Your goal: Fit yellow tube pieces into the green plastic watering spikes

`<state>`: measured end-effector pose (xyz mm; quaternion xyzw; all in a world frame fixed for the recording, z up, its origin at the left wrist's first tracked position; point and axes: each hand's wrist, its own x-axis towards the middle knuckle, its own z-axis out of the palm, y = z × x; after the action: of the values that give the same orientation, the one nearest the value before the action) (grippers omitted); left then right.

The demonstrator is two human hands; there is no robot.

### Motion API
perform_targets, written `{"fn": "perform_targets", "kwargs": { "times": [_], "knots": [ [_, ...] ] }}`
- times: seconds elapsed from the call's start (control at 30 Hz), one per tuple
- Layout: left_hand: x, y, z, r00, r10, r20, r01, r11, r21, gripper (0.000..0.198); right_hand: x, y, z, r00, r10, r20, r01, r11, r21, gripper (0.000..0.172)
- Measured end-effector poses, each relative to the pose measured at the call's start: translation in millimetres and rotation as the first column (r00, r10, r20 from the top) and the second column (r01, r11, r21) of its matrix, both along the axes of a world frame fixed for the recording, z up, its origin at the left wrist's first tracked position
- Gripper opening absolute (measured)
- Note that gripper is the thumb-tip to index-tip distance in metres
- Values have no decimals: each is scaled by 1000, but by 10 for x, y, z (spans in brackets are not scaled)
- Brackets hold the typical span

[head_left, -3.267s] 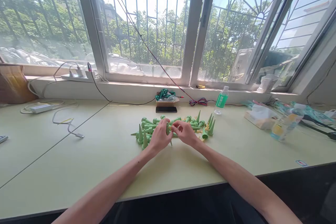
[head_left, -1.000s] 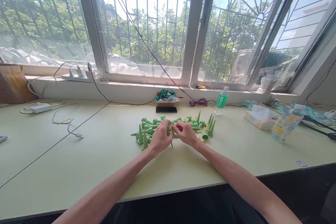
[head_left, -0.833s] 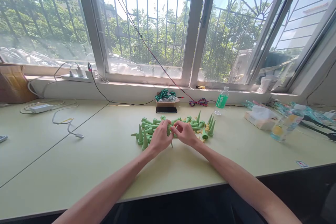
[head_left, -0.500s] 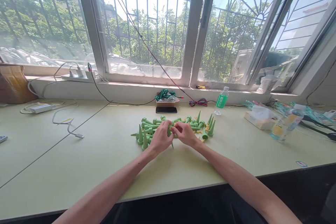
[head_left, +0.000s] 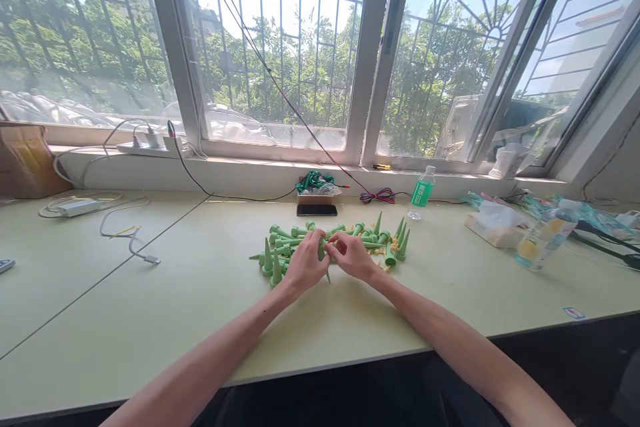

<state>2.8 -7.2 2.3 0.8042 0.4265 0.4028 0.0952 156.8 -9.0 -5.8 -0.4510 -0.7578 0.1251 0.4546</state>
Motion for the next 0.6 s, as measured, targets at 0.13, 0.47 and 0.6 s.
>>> {"fn": "perform_targets", "kwargs": {
  "times": [0.13, 0.47, 0.6],
  "knots": [
    [-1, -8, -3, 1000, -7, 3, 7, 1000, -15, 24, -1, -1, 6, 1000, 16, 13, -16, 1000, 7, 21],
    [3, -10, 0, 1000, -13, 3, 13, 999, -29, 22, -4, -6, 19, 1000, -26, 15, 26, 1000, -7, 27],
    [-3, 3, 1, 1000, 2, -3, -2, 1000, -13, 25, -11, -5, 11, 1000, -29, -4, 29, 1000, -7, 20]
  ]
}}
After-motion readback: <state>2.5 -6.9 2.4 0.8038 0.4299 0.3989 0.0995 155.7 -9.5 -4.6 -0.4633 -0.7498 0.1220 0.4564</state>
